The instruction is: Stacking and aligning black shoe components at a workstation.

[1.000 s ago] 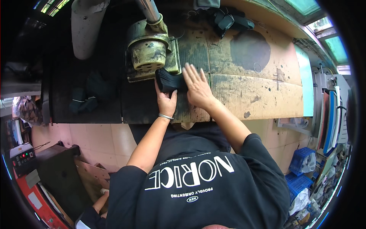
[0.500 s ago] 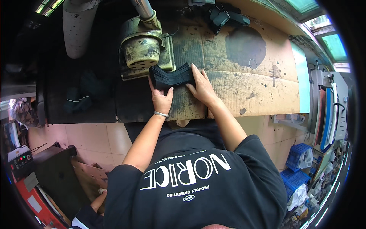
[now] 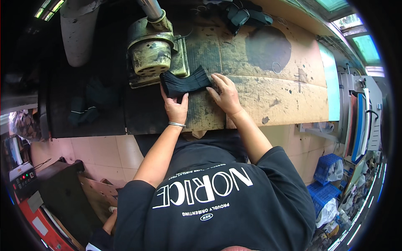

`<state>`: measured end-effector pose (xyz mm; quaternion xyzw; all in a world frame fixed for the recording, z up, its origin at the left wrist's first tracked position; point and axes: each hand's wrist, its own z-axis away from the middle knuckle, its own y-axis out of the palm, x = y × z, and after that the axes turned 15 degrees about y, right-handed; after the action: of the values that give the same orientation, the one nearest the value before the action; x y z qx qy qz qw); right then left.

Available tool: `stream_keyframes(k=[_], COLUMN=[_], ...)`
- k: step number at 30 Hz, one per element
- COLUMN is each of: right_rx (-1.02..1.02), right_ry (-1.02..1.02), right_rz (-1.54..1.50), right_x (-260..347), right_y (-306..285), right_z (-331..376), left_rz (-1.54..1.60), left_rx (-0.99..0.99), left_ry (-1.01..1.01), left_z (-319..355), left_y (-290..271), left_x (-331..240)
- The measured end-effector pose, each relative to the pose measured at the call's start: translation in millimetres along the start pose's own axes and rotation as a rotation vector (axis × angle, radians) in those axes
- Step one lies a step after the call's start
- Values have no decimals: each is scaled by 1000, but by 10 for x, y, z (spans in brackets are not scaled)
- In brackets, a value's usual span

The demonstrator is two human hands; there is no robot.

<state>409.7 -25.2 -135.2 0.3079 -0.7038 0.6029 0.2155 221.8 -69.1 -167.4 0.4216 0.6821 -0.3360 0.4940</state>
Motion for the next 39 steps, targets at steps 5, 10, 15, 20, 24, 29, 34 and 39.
stream_keyframes(k=[5,10,15,20,24,29,34,39], right_rx=[-111,-148,-93,149,110,167,170,36], right_ry=[-73,-63,81,445,223,163,114,248], right_rz=[45,52,-102,-321,-130,-118,-108,-82], right_x=[4,-7,17,-8,0,-2,-36,-67], right_y=[37,79,57,31,-50,-68,-35,-156], right_z=[92,171,168,-53,-194,-291,-341,-326], left_rz=[-21,-50,-73,-99,-102,-58,-85,-68], left_rx=[-11,-10,-14,-13,-3,-4,6,6], left_ry=[8,5,86,83,36,22,13,2], left_z=[9,14,23,28,16,11,12,12], left_y=[17,12,5,5,12,10,9,22], left_x=[0,3,80,90,12,5,1,9])
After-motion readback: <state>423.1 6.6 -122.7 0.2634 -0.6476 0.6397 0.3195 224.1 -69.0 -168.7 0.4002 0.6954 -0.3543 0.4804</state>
